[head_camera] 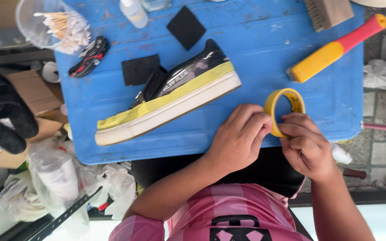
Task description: The person applies yellow masking tape around the midsole of a black slip-on shoe. They smooth the tape along the side, wrap it around the toe and heel, and press it down to secure it. The shoe is rotated to access different areas while the tape is applied.
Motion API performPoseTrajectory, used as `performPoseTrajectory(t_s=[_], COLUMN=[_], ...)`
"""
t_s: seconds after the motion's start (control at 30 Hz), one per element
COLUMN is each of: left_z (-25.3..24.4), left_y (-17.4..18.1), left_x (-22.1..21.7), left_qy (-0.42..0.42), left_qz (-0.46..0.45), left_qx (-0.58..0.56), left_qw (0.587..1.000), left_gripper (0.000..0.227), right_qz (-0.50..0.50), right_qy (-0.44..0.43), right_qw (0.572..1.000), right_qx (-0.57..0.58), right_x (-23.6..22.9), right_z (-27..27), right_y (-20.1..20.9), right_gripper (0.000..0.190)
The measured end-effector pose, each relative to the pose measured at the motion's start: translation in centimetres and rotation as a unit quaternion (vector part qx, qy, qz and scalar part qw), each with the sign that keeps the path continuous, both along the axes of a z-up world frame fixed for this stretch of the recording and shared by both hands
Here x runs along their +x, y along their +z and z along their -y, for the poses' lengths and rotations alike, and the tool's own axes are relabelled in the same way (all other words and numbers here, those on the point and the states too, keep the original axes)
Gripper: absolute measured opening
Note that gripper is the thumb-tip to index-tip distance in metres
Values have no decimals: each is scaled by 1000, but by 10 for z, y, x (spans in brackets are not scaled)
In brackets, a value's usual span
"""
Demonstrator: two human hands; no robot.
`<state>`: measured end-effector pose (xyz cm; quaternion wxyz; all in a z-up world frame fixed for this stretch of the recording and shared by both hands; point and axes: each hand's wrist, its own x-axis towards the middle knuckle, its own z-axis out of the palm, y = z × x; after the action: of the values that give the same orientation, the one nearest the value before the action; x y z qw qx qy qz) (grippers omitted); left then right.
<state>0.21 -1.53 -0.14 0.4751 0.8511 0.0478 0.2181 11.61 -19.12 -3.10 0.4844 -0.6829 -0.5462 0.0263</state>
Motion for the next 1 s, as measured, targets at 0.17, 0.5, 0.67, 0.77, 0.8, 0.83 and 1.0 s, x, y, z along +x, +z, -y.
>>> performPoseTrajectory(t_s=[0.17, 0.5, 0.67, 0.77, 0.8, 0.83, 1.0], left_z=[-1, -9, -8, -7, -7, -6, -3], left_y=[2, 6, 8, 8, 7, 7, -1], left_x=[6, 13, 11, 8, 7, 7, 5], left_qy=[-21, -75, -60, -54, -52, -50, -43], left_qz=[58, 49, 47, 48, 50, 53, 61], left_qx=[-74, -95, -61, -66, -68, -71, -61], left_qw=[995, 991, 995, 995, 995, 995, 995], left_gripper=[23, 26, 20, 18, 18, 18, 22], right_qz=[-44, -52, -33, -34, -36, -38, -33], right_qy=[-21, -18, -13, -20, -26, -26, -28], right_qw=[999, 998, 999, 999, 999, 999, 999], right_qx=[17, 7, 0, -2, -4, -5, -16], right_x=[1, 0, 0, -2, -3, -3, -4], right_z=[5, 6, 4, 5, 6, 6, 11], right_y=[-2, -3, -3, -4, -5, -7, -14], right_gripper=[35, 34, 34, 33, 32, 33, 34])
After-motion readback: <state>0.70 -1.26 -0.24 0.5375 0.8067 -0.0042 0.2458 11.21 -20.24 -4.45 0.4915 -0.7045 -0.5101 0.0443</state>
